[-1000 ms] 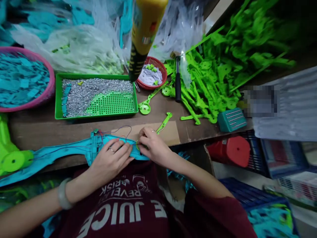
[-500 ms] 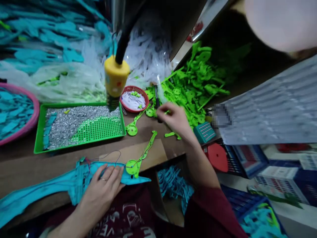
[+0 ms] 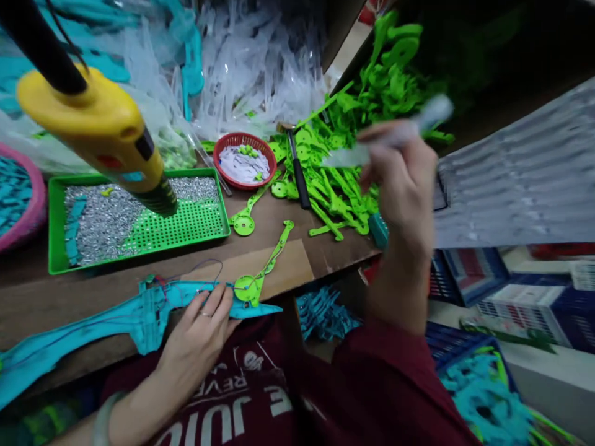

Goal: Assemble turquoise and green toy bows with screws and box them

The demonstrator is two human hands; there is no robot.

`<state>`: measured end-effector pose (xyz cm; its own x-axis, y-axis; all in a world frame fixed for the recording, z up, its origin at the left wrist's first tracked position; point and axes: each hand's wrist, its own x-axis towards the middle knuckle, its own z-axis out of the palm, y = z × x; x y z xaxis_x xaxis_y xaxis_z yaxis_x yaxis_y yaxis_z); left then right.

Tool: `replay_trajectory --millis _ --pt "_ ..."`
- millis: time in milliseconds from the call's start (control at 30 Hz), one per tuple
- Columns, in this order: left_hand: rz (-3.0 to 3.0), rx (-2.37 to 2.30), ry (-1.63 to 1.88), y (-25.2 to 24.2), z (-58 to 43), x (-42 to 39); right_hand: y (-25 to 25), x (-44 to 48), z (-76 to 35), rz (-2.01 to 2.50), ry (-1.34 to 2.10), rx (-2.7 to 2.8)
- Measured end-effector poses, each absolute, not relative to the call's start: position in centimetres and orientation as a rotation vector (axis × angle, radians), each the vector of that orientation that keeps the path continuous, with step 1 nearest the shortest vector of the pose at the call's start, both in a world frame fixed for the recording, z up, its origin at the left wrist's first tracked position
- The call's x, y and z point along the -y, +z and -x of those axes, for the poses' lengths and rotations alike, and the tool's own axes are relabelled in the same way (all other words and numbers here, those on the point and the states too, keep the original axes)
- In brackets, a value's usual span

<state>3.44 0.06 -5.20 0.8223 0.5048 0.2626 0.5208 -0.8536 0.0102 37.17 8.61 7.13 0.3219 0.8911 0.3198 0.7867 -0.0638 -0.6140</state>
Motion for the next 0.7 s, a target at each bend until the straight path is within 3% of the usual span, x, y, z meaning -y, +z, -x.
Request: replay_trajectory --millis 200,300,500,700 --pt "2.891 0.573 -0.493 -5.3 -4.2 -1.8 0.8 6.1 -34.5 1.959 0.631 1.217" --pt "2.942 0.587 -0.478 -5.0 -4.4 -2.3 -2.2 6.3 -32.5 1.722 0.78 0.831" --pt "2.965 0.538 -0.377 -4.6 -5.0 -2.3 -4.7 2.8 -27.1 1.385 1.438 0.516" --pt "2.999 0.606 -0.352 -5.0 -5.3 -2.0 -7.1 2.4 -26.6 1.395 1.446 0.477"
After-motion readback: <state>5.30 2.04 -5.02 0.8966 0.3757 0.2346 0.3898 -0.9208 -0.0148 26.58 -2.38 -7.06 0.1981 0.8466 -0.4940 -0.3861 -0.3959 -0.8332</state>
